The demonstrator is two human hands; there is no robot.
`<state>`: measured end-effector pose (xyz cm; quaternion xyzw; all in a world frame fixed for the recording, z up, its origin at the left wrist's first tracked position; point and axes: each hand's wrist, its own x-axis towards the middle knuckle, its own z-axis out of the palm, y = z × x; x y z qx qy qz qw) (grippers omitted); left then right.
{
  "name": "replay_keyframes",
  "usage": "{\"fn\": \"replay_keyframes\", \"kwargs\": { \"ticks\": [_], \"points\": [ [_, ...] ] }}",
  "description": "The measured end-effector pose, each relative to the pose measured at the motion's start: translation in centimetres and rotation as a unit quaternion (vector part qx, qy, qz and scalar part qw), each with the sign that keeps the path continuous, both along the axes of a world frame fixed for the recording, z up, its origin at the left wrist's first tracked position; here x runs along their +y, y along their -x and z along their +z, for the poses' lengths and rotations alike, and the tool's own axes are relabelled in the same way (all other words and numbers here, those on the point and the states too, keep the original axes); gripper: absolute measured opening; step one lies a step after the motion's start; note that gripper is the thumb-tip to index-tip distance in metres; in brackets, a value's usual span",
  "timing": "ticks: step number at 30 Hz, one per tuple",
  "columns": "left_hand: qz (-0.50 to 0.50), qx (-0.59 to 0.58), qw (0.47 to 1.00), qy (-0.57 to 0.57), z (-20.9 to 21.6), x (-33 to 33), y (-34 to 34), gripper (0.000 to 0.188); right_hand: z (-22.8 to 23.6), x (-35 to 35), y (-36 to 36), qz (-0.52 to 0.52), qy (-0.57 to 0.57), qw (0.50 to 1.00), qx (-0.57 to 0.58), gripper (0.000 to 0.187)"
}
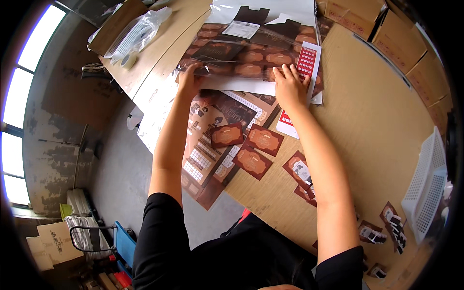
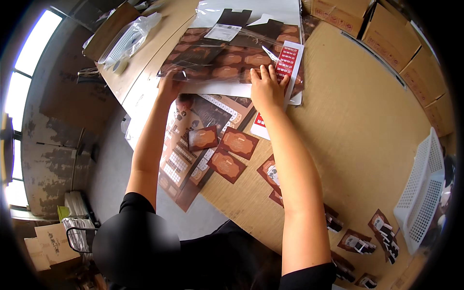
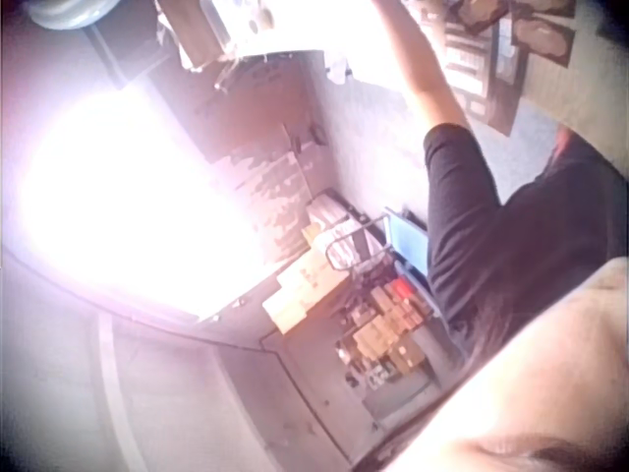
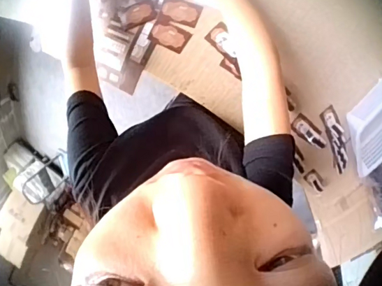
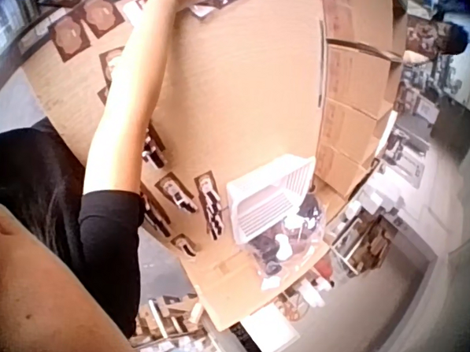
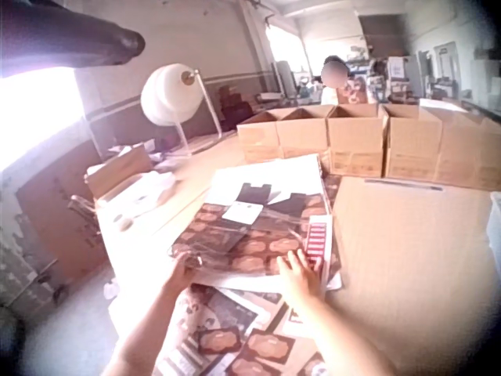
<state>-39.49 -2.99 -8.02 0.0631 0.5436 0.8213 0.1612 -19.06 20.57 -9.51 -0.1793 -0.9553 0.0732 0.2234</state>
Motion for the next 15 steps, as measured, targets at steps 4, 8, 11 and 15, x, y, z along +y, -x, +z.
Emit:
{"fn": "replay_keyframes", "kwargs": {
  "ticks": [4,8,11,15],
  "points": [
    [0.036,0.030,0.997,-0.062,-3.5,-1.1,5.9,0.006,0.7,-0.9,0.0,0.014,0.010,1.000,-0.004,0.035],
    [0.179,-0.135,0.954,-0.199,-2.9,2.1,5.8,0.011,0.6,-0.4,-0.2,0.009,0.006,1.000,-0.009,0.035],
    [0.249,-0.118,0.955,-0.109,-2.8,2.8,5.3,0.020,0.9,-0.4,-0.2,0.006,0.008,1.000,-0.015,0.036],
    [0.217,-0.071,0.972,-0.062,-3.2,2.1,5.7,0.020,1.0,-0.5,-0.3,0.009,0.009,1.000,-0.014,0.036]
  ]
}}
